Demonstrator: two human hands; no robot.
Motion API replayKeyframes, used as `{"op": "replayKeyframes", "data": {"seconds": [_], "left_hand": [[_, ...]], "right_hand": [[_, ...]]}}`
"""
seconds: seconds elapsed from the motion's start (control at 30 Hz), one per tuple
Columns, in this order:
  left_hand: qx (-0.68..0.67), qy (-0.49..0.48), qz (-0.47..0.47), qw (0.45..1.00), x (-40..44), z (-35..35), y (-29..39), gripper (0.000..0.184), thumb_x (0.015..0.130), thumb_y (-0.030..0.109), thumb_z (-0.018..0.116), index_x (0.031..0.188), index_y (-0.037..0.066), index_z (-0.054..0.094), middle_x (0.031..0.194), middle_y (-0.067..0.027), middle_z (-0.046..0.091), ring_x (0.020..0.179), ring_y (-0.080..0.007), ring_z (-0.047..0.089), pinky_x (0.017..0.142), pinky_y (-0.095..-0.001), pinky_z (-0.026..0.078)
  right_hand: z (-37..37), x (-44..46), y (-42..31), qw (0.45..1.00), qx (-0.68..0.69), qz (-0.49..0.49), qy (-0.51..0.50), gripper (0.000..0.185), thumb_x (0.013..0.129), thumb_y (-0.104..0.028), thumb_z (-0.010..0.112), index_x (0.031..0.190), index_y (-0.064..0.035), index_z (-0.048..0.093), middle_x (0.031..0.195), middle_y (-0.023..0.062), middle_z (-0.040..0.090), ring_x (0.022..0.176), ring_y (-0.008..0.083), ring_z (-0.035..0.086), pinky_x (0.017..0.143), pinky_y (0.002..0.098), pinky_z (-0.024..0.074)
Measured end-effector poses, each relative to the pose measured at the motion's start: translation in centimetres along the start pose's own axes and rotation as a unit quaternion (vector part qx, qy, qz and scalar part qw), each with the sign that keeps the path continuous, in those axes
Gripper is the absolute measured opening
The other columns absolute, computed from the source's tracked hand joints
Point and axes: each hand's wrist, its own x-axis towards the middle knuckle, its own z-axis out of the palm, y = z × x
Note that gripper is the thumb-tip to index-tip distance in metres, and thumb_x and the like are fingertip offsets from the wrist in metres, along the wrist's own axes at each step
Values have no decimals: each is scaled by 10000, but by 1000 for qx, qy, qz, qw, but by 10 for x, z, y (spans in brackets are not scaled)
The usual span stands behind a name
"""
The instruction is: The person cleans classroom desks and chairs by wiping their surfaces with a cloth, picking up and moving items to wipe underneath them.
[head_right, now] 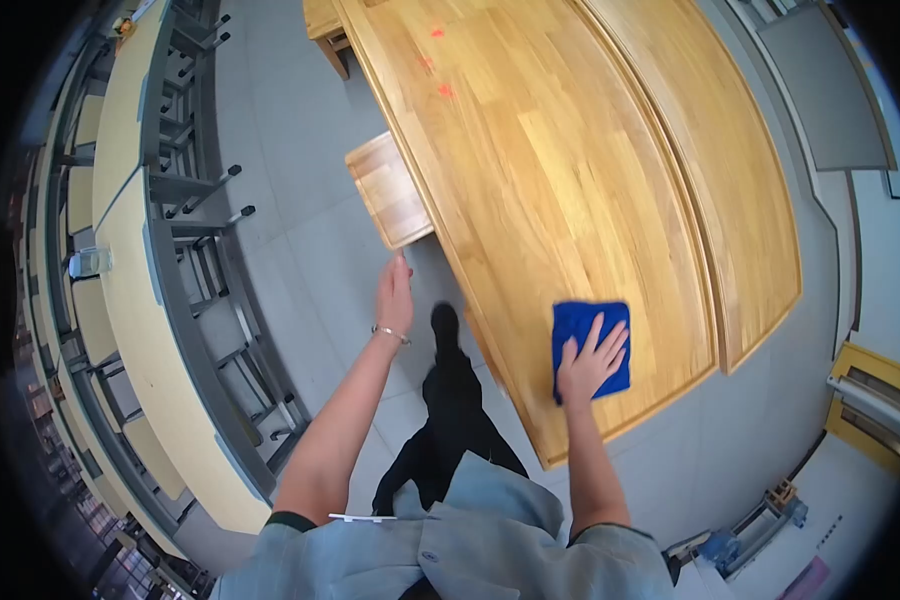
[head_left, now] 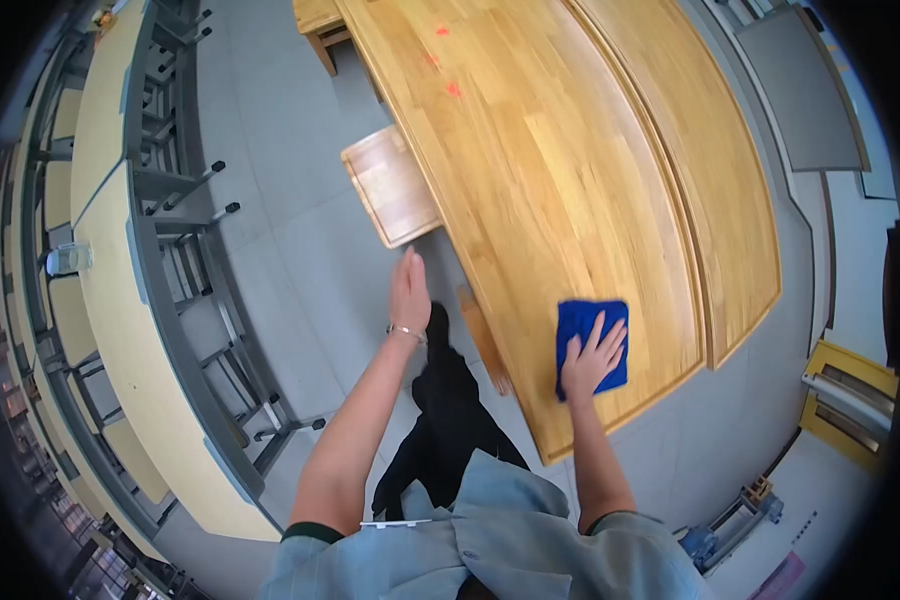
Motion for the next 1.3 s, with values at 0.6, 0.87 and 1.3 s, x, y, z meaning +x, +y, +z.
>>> {"op": "replayKeyframes", "data": {"seconds": [0.6,0.87,1.3], "left_hand": [[366,248,-191,877,274,-134,52,600,1058,499,384,1084,-73,563,995,-304,650,930,-461,623,838,-492,484],[337,233,-182,894,271,-136,49,548,1062,448,383,1060,-77,541,967,-310,638,899,-463,609,809,-510,465],[197,148,-133,960,256,-140,52,425,1067,279,478,1292,-80,453,1179,-246,614,1030,-335,610,907,-420,480]], "right_hand": [[136,352,-471,932,289,-214,-40,559,896,-479,621,1400,-245,568,1515,128,467,1427,342,371,1142,537,282],[70,139,-124,975,5,209,-77,605,890,-342,639,1457,-154,542,1513,229,464,1401,411,420,1166,518,300],[147,351,-314,886,-168,418,-112,659,944,-630,487,1337,-101,468,1347,232,472,1225,435,490,913,583,479]]}}
